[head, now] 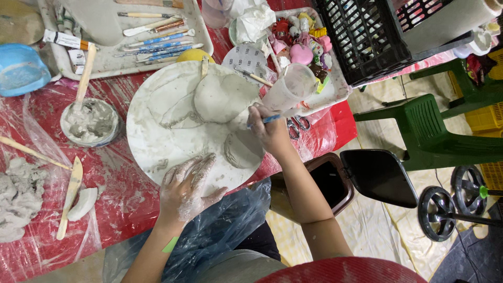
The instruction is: The person flattens and shapes clay slabs on a plate, dips fingers into a bowl of slip, and uses a brush to apply slip to clay edges. They press and join the clay pieces together, forming a small vessel, and use a wooden tool to help shape and smooth the work.
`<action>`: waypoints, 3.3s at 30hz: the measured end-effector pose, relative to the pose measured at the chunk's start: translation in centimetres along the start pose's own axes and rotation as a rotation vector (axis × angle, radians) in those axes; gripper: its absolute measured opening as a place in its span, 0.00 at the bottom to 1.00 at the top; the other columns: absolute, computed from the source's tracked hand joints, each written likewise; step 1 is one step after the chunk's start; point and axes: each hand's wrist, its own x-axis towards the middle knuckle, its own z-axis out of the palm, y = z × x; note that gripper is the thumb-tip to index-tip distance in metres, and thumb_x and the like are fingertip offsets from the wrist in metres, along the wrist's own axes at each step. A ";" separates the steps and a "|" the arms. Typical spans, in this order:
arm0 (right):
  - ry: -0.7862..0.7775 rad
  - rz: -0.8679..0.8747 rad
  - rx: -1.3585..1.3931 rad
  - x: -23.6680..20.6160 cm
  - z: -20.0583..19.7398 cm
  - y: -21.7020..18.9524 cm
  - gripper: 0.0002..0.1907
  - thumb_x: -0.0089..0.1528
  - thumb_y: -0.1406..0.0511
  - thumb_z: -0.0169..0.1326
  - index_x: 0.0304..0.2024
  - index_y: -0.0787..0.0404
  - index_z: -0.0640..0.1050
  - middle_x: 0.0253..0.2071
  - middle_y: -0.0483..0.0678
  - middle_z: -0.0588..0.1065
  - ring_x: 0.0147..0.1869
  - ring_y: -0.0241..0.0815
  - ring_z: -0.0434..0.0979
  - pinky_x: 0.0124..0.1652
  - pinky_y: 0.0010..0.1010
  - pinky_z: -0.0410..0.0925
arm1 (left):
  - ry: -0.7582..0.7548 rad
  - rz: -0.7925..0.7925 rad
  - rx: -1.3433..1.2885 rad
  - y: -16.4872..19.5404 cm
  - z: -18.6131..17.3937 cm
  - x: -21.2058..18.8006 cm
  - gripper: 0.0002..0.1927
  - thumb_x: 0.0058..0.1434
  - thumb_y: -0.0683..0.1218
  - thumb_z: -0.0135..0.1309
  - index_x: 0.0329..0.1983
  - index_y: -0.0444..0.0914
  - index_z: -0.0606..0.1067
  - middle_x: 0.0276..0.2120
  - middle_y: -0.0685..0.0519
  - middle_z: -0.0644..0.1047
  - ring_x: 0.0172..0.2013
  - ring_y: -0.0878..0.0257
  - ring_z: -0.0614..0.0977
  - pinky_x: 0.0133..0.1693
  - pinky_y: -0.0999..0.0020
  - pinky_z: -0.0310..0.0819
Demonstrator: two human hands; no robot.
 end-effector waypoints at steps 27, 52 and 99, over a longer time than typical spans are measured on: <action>-0.251 -0.201 -0.126 -1.6 0.8 -0.9 0.09 0.69 0.63 0.53 0.39 0.63 0.79 0.28 0.55 0.78 0.31 0.54 0.80 0.35 0.38 0.72 | 0.015 0.005 0.038 -0.2 0.6 -0.7 0.32 0.55 0.63 0.64 0.59 0.43 0.77 0.50 0.54 0.81 0.53 0.59 0.79 0.54 0.59 0.71; -0.061 -0.039 0.137 -4.4 -0.2 3.4 0.14 0.71 0.65 0.47 0.31 0.65 0.74 0.21 0.46 0.70 0.24 0.39 0.71 0.29 0.29 0.66 | -0.245 0.001 0.069 1.5 0.3 2.9 0.35 0.57 0.69 0.56 0.63 0.48 0.75 0.67 0.52 0.69 0.63 0.48 0.68 0.59 0.39 0.56; -0.425 -0.525 -0.022 -4.4 3.2 -4.2 0.12 0.69 0.60 0.54 0.41 0.63 0.79 0.37 0.56 0.79 0.40 0.57 0.80 0.41 0.41 0.72 | 0.037 -0.236 -0.445 -2.4 0.2 -0.2 0.36 0.74 0.64 0.30 0.72 0.32 0.58 0.62 0.45 0.76 0.68 0.50 0.72 0.75 0.47 0.40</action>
